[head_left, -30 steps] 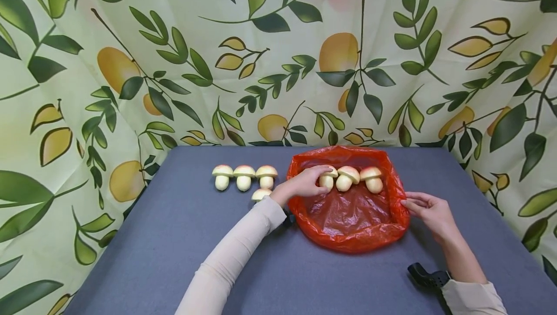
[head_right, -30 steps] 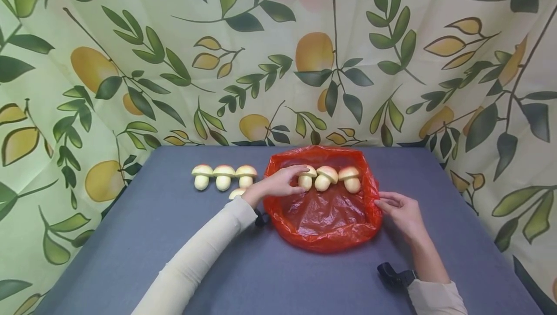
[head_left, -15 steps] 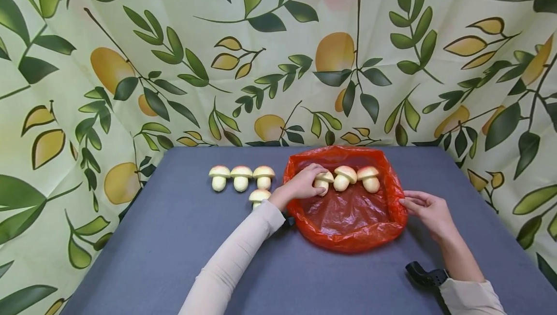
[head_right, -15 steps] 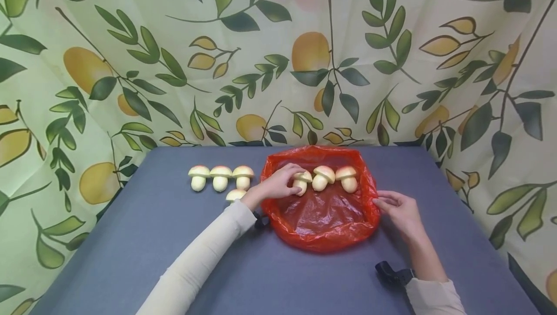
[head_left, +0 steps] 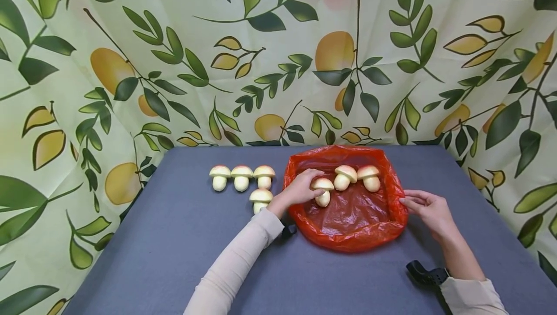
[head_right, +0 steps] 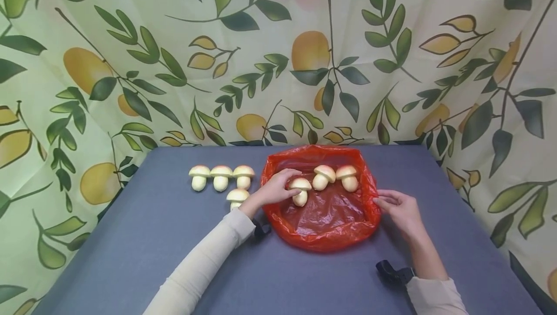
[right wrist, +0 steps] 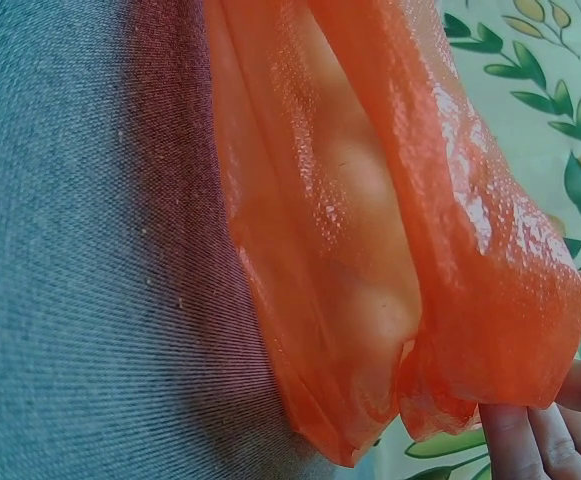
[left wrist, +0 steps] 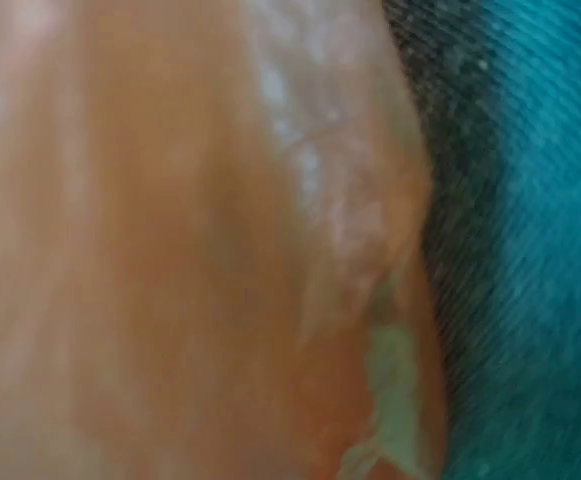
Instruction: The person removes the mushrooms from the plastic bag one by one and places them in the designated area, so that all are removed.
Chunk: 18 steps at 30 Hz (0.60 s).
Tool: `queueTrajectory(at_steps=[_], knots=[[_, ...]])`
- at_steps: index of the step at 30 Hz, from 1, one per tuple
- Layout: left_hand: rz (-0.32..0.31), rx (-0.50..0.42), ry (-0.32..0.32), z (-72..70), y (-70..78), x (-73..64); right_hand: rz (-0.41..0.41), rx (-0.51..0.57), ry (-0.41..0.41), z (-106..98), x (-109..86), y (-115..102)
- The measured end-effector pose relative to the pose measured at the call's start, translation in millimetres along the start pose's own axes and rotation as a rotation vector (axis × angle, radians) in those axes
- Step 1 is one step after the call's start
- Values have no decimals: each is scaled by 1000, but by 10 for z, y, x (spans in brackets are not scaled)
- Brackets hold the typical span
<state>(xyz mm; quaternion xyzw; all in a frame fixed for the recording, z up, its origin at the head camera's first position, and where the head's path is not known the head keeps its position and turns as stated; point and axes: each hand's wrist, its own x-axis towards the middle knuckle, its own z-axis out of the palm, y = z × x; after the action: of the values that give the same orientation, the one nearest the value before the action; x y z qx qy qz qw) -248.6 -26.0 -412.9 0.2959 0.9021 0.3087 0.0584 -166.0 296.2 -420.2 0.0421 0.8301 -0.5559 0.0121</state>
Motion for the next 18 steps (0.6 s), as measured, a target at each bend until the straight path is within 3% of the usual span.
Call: queueTrajectory(at_steps=[7,18], knots=[[-86,-71,-19,93,-52,63,14,1,-2,-4,-1,10],[-82,-93,6,104,-43,49,9,-11,4,6,2,5]])
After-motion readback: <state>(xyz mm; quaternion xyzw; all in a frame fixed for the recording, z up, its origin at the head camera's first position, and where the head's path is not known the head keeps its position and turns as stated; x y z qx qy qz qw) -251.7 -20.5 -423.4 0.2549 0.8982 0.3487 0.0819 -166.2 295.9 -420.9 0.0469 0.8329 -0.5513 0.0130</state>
